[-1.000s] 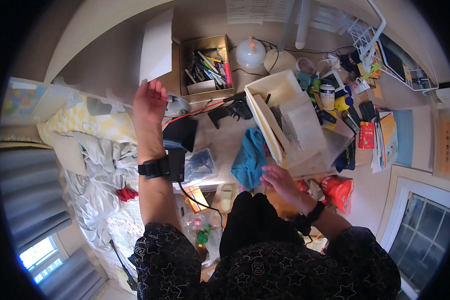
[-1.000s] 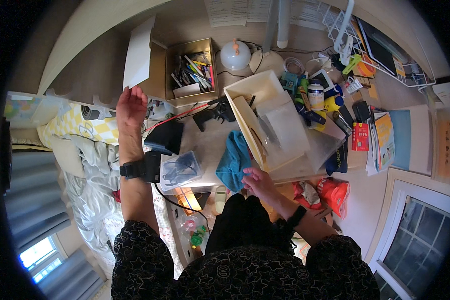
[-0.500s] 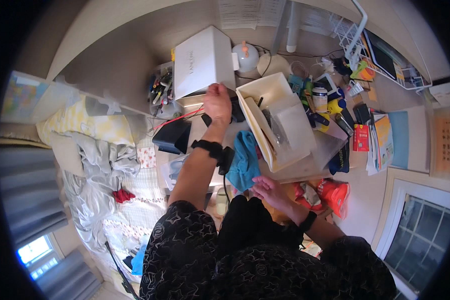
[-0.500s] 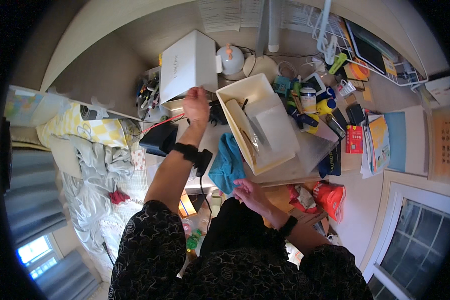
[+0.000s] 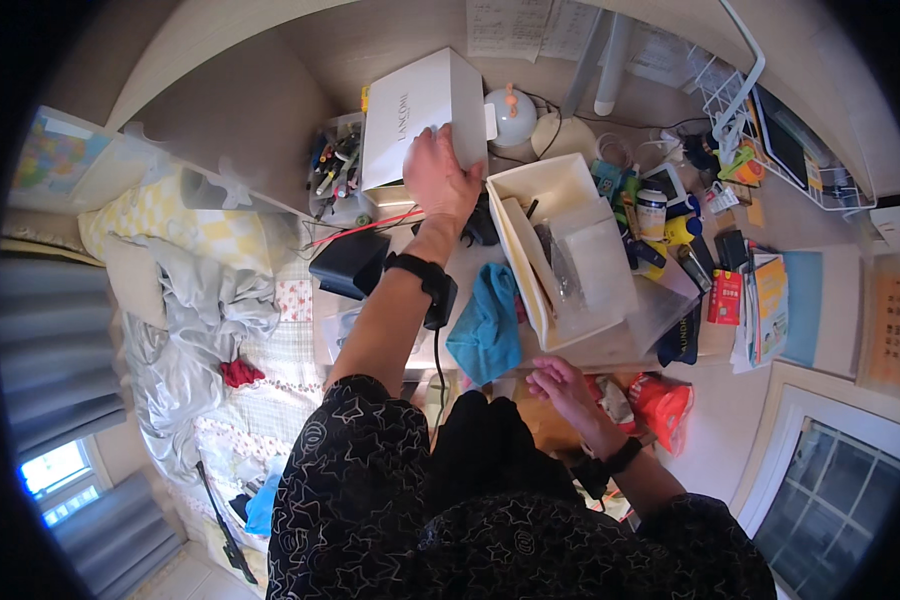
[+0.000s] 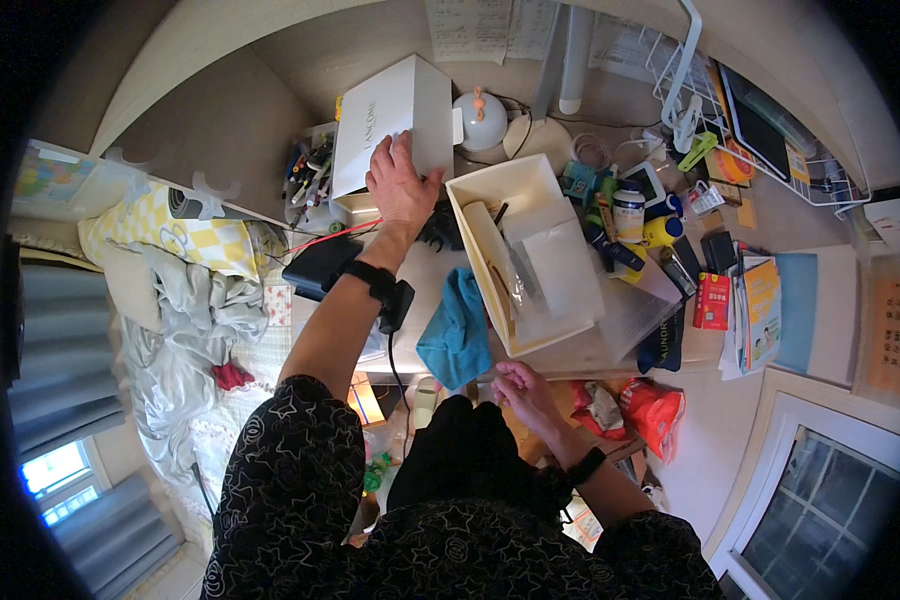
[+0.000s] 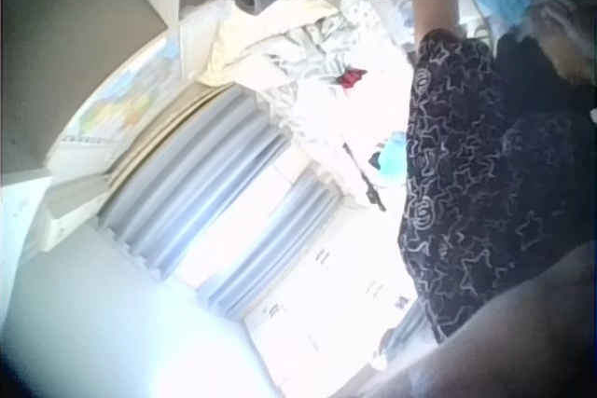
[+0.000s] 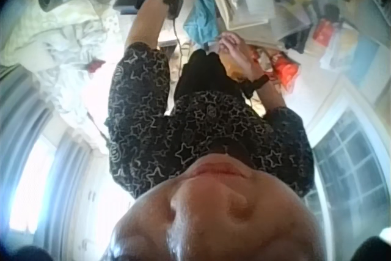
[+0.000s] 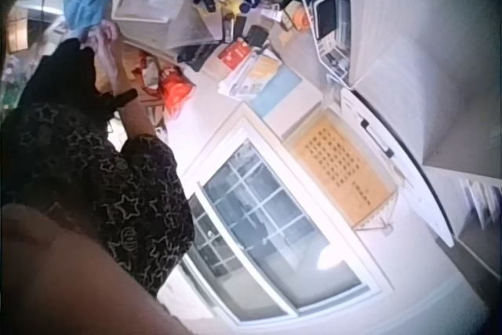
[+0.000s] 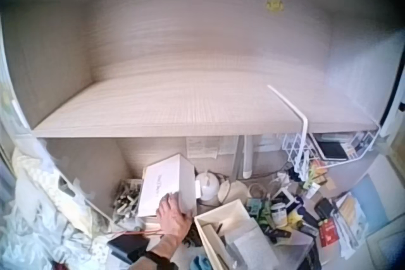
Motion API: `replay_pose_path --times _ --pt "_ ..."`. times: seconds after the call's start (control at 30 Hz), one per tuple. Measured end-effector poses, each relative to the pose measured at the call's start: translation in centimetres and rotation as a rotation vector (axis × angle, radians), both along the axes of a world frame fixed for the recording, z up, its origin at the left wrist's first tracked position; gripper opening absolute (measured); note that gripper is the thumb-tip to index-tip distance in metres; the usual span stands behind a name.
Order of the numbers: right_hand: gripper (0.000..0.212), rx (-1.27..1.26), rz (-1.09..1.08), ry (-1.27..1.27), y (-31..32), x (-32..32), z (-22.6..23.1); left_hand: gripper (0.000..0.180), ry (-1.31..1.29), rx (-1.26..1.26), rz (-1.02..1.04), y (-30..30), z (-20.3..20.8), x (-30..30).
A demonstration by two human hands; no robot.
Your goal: Cleaning a shelf and organizing books and papers on a desk.
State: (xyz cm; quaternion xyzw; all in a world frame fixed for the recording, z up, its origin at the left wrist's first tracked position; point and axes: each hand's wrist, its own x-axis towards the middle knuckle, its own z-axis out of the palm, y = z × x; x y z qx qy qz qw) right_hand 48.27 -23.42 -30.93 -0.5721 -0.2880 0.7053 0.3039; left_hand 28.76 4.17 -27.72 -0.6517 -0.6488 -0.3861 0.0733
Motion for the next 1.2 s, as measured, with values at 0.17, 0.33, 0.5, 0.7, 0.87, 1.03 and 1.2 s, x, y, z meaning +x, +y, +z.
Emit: replay_pose_path --times 0.17,0.33,0.5,0.7,0.87,1.03,1.2 --pt "0.024 0.051 0.03 -0.049 0.1 0.3 -0.2 0.071 0.159 -0.336 -0.033 1.2 -1.1 -0.6" --pt "0.026 0.037 0.014 -0.04 -0.5 0.6 -0.8 0.075 0.329 -0.521 -0.073 1.5 -4.1 -0.5" --pt "0.025 -0.006 -0.013 -0.026 -1.1 1.2 -1.1 0.085 0.422 -0.863 -0.22 1.5 -4.1 -1.1" --pt "0.025 -0.015 0.006 -0.053 -1.4 0.9 -2.1 0.056 0.128 -0.727 -0.275 -1.4 -4.3 -2.4" --pt "0.028 0.047 0.126 -0.138 -1.2 1.3 -3.2 0.041 -0.197 -0.445 -0.392 -11.2 -5.0 -5.3" --pt "0.058 0.883 0.469 -0.73 0.2 -2.8 -3.3 0.034 -0.57 -0.599 -0.096 -21.3 -2.4 -7.9" --pt "0.077 0.854 0.712 -1.074 2.4 -7.1 -4.6 0.037 -0.479 -0.449 0.241 -26.3 -4.9 -13.1"
